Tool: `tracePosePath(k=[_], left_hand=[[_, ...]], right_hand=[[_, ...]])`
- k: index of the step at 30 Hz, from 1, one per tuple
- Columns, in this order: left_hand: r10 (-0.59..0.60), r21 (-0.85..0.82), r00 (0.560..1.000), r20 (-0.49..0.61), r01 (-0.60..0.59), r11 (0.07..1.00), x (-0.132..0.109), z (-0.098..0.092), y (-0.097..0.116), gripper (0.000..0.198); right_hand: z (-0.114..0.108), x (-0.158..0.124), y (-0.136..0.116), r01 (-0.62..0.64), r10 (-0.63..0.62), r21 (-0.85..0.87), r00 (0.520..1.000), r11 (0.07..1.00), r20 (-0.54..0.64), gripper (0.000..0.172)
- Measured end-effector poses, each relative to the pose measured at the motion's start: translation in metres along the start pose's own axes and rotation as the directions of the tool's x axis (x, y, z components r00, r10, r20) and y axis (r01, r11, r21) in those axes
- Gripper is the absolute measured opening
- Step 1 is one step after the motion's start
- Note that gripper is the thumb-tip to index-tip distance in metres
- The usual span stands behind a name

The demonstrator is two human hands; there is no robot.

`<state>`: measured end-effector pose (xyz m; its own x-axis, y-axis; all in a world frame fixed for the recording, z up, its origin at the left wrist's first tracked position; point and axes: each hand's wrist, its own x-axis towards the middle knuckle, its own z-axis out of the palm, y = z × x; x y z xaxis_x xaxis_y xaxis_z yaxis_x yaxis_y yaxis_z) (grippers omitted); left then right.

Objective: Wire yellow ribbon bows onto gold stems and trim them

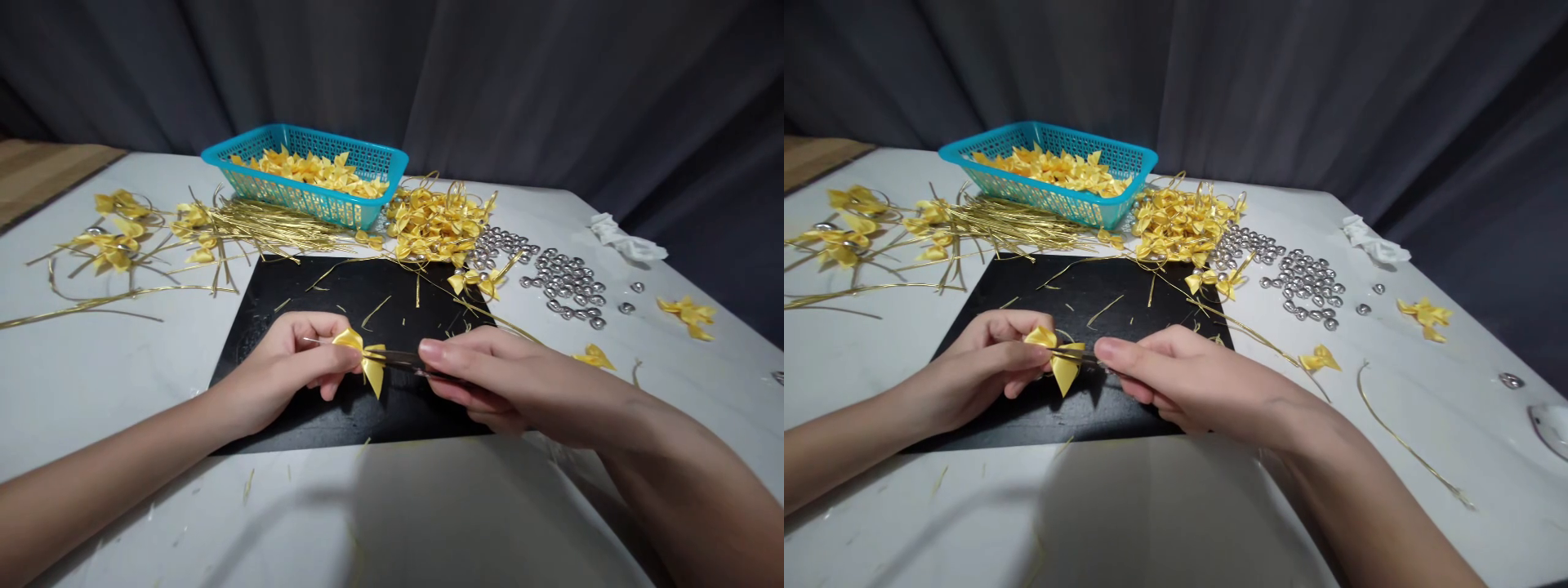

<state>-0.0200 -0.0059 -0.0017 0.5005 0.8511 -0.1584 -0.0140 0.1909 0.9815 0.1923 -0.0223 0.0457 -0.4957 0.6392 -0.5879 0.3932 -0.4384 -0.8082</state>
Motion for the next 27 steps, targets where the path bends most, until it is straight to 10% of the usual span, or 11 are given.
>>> tracePosePath(k=[27], left_hand=[[-0.078, -0.26, 0.996, 0.032, 0.084, 0.962, 0.004, -0.003, 0.005, 0.015]], right_hand=[[0.011, 0.007, 0.003, 0.047, -0.046, 0.233, 0.999, 0.971, -0.009, 0.051]])
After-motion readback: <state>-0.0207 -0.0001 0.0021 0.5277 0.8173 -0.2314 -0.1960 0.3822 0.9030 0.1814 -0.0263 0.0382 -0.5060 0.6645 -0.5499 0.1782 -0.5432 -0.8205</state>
